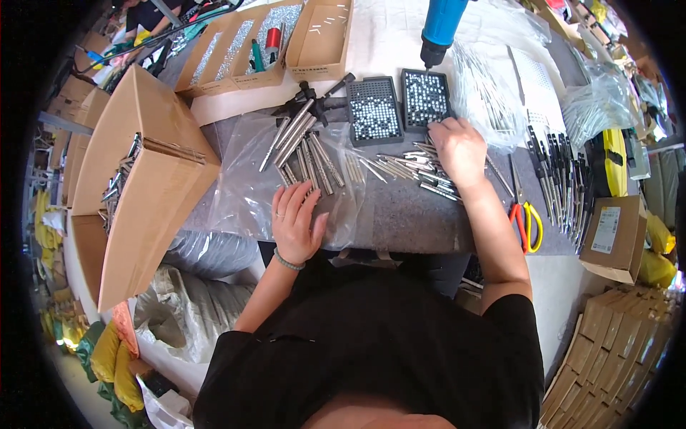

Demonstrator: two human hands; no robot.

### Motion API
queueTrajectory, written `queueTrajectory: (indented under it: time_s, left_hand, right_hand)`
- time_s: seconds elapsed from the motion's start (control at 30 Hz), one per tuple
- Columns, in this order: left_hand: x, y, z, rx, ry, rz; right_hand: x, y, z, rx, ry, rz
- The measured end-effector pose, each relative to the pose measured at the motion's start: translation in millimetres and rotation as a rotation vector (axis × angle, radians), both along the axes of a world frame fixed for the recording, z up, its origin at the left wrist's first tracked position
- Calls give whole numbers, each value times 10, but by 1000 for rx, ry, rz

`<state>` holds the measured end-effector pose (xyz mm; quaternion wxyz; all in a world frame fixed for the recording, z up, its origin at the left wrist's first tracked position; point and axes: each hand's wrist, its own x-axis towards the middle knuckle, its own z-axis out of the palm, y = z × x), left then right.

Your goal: The person is assembling hardware components, specifically inserting small metal pins and a black plastic piece onto a metal tube, then using a power screwdriver to secure them.

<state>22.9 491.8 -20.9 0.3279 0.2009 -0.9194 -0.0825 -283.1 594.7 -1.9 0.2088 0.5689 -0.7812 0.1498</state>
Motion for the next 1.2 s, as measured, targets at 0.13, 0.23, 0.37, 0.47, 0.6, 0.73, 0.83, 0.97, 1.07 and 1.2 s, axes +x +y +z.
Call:
queueTrajectory:
  time_s: [0.13,0.23,0.37,0.47,0.6,0.73,0.83,0.97,1.07,1.2]
  left_hand:
    - [1,-1,0,7,2,-6]
    - [-1,1,7,10,0,-8]
    - [7,12,35,15,-8,4]
    - [-3,1,21,19,-11,-9]
    - [8,6,20,14,-15,2]
    - [7,15,10,12,1,12]
    - [3,17,17,15,6,10]
    - [5,6,-13,16,9,10]
    - [4,20,18,3,18,13]
    - [10,4,-10,8,16,4]
  right_hand:
    - [-21,-31,11,-30,-14,-23]
    - [-3,-39,14,-42,-21,-23]
    - [43,-49,37,-77,-28,-33]
    - [13,-78,38,-24,19,6]
    - [54,-71,25,-5,42,3]
    - [31,-54,34,30,-22,-9]
    - [-4,-42,-7,23,-49,-11]
    - [25,-62,32,48,60,30]
    - [44,-52,10,5,43,17]
    - [24,-74,23,30,50,11]
